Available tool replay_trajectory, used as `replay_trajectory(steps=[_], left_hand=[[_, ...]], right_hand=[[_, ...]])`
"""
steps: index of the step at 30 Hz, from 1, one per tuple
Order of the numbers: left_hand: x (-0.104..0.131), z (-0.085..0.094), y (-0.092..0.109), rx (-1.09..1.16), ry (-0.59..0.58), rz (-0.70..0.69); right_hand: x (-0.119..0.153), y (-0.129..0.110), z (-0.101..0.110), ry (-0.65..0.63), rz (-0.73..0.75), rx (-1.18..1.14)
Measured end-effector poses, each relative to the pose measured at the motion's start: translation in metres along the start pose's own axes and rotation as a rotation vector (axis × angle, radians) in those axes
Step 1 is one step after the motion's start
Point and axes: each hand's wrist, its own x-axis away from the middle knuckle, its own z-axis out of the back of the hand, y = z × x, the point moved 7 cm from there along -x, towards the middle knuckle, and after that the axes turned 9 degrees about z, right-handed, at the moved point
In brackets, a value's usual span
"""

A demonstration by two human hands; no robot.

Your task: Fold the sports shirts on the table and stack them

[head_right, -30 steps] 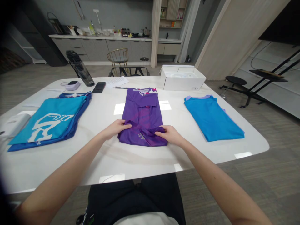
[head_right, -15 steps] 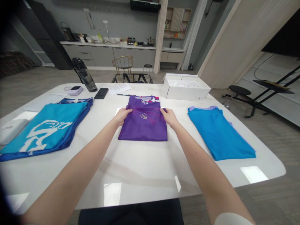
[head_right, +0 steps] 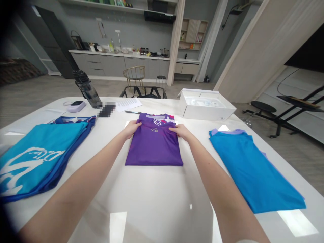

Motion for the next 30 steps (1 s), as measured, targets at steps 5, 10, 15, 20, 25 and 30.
replay_trajectory(steps=[5,10,15,20,25,30], left_hand=[[-0.032,-0.005,0.032,0.042,-0.134,-0.133],[-0.083,0.007,0.047,-0.028,0.057,-0.241],[-0.114,0.016,0.05,-0.377,0.252,-0.38],[-0.085,0.006,0.071,-0.693,0.447,-0.638],[-0.052,-0.055,0.059,-0.946,0.246,-0.823],[-0.068,-0.072,0.01,-1.177,0.049,-0.507]], right_hand=[[-0.045,-0.015,0.008,-0.009,0.049,-0.076],[-0.1,-0.011,0.018,0.264,0.13,-0.202],[-0.132,-0.002,0.015,0.401,0.283,0.121],[-0.128,-0.008,0.015,0.44,0.291,0.526],[-0.102,-0.039,-0.029,0.39,0.476,0.818],[-0.095,-0.028,-0.095,-0.036,0.479,0.88]])
